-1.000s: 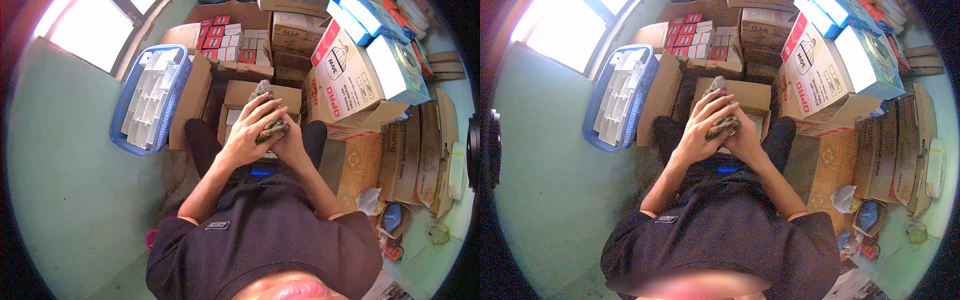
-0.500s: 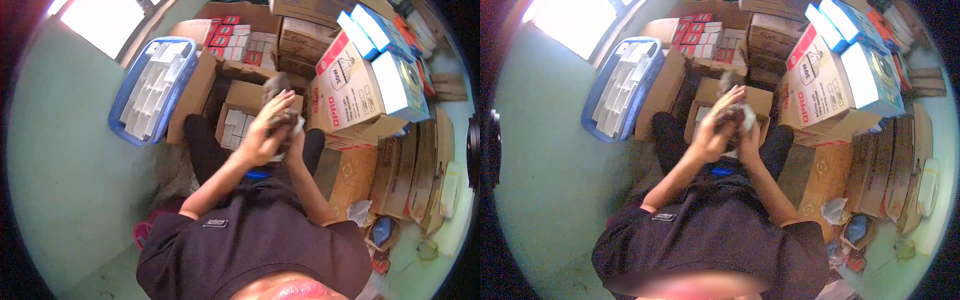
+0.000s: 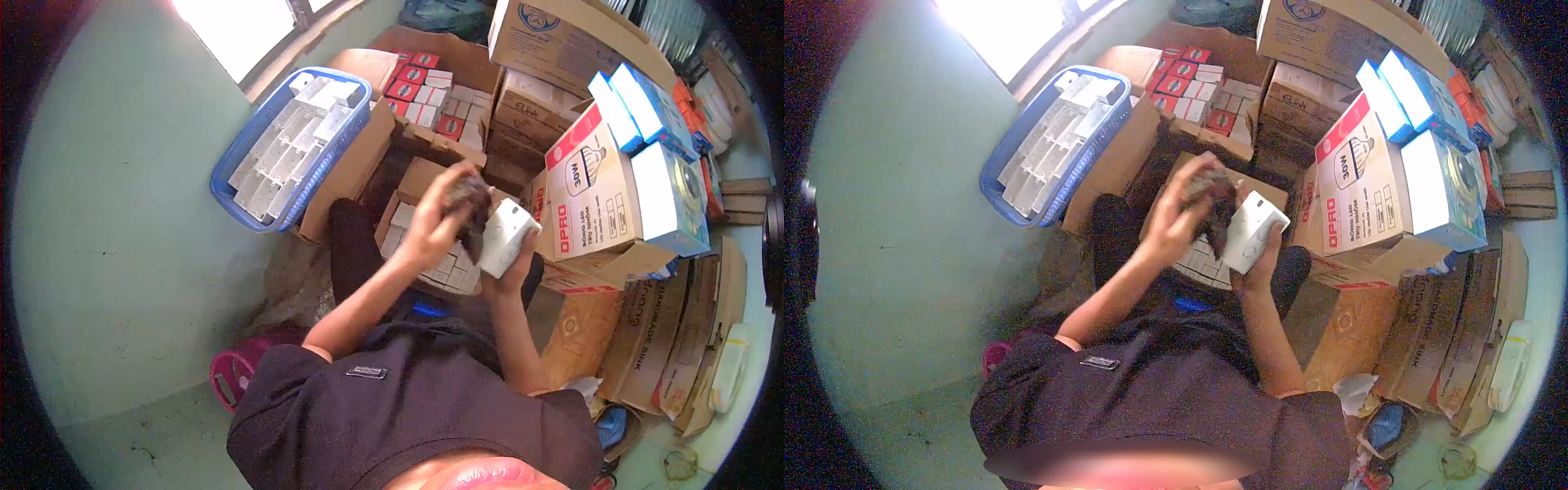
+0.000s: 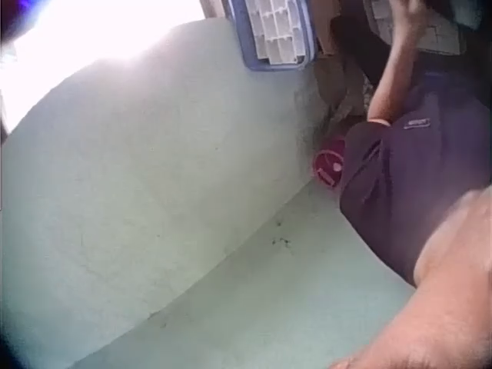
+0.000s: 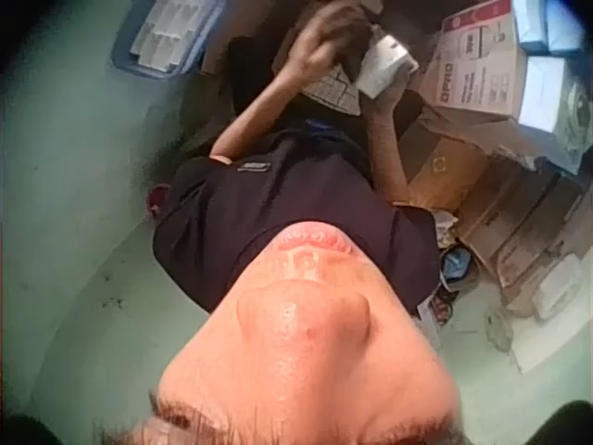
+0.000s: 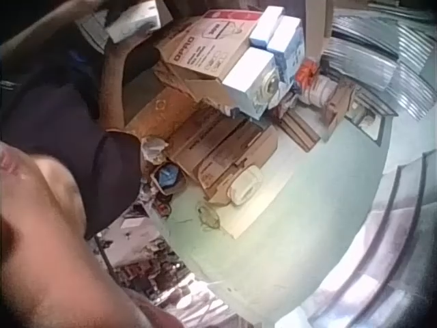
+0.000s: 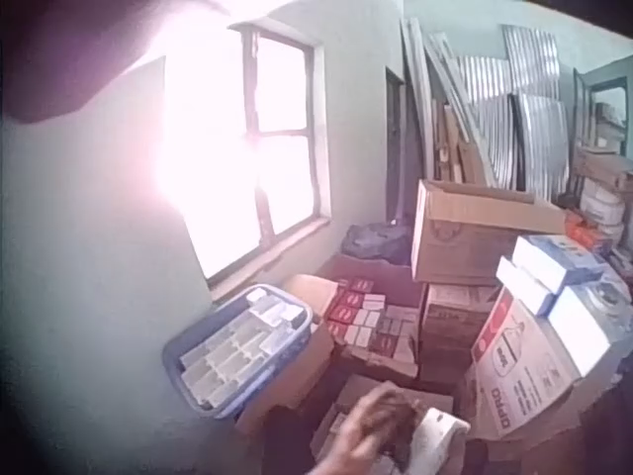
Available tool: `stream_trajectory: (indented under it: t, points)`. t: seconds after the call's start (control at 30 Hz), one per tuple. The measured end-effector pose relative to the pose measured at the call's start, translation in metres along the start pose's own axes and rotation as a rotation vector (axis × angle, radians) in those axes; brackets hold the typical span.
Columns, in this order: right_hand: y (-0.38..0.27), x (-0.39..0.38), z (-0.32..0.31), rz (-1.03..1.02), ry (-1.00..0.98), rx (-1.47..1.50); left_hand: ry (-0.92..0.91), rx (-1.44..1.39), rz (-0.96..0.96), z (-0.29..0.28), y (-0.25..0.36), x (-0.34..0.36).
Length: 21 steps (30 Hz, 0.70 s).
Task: Cleaning small white boxes with a cloth and placing them into a blue basket.
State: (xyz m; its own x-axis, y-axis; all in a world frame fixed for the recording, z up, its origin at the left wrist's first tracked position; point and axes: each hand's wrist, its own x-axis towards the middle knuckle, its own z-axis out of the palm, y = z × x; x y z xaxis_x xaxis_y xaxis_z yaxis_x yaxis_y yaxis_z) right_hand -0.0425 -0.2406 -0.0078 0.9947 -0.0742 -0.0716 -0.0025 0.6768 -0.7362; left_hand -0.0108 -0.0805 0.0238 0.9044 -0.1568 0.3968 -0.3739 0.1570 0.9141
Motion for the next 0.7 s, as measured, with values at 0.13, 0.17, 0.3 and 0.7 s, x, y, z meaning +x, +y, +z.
stream_trajectory:
  t: [0.13,0.17,0.3,0.7]
  points:
    - [-0.003,0.028,-0.016,-0.136,-0.002,0.072,-0.252,0.326,0.057,0.023,-0.011,-0.029]
    - [-0.012,0.032,-0.022,-0.091,0.103,0.180,-0.248,0.332,0.061,0.010,-0.015,-0.030]
    - [-0.027,0.033,-0.050,-0.077,0.187,0.294,-0.114,0.129,-0.233,-0.010,-0.013,-0.038]
    - [0.045,-0.007,-0.029,0.419,0.119,0.219,-0.143,0.711,0.152,-0.025,0.004,-0.043]
